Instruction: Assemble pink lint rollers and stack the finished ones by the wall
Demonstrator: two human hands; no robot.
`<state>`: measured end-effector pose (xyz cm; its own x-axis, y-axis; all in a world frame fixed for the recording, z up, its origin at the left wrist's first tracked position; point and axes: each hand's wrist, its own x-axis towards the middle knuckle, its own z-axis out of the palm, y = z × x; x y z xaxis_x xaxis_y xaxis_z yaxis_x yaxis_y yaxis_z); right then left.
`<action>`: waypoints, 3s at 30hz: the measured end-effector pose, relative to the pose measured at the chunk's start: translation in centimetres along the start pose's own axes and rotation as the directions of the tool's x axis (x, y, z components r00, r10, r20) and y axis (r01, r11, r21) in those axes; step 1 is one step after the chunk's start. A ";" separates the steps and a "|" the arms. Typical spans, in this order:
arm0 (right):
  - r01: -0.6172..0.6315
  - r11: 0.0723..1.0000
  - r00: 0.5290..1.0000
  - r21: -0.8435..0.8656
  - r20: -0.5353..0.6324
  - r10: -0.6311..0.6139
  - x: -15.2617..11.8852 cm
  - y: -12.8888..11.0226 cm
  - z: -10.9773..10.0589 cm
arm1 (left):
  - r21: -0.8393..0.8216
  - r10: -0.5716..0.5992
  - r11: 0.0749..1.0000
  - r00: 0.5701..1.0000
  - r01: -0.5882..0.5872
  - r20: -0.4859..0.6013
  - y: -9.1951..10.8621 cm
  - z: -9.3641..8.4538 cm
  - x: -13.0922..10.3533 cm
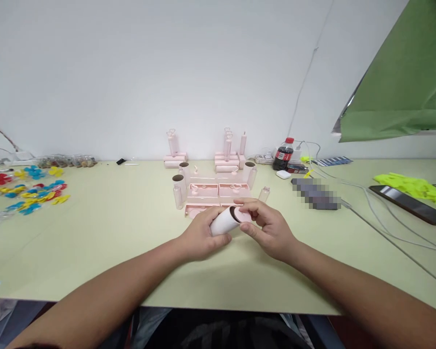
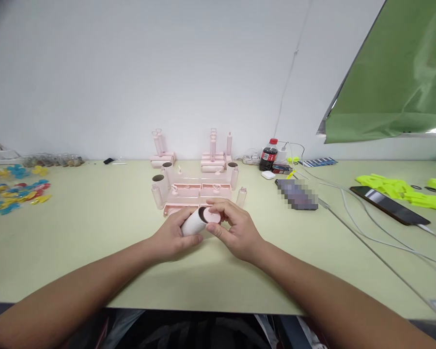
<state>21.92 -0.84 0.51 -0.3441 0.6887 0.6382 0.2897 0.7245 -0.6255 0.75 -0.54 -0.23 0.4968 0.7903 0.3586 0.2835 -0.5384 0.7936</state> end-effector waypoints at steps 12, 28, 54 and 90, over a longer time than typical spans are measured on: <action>-0.020 1.000 0.999 0.018 -0.048 0.021 0.0 -0.4 0.0 | 0.015 0.023 1.000 0.997 -0.024 0.071 0.2 0.0 -0.1; -0.055 0.996 0.996 0.073 0.076 0.049 -0.2 0.5 0.4 | -0.073 0.000 0.997 0.999 0.004 0.045 0.3 0.0 0.0; -0.383 0.841 0.907 -0.381 -0.328 0.265 3.2 3.3 -6.0 | -0.219 -0.154 0.968 0.980 0.123 -0.129 0.1 -0.8 -0.4; -0.210 0.504 0.690 -0.838 0.239 0.683 1.8 -0.1 -3.8 | -0.371 -0.153 0.925 0.977 0.087 -0.151 0.3 -0.4 -0.3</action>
<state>24.67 0.48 3.46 -0.2524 0.9630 -0.0942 0.9665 0.2461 -0.0730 0.31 -0.87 0.13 0.3181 0.8983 0.3032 0.0014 -0.3202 0.9473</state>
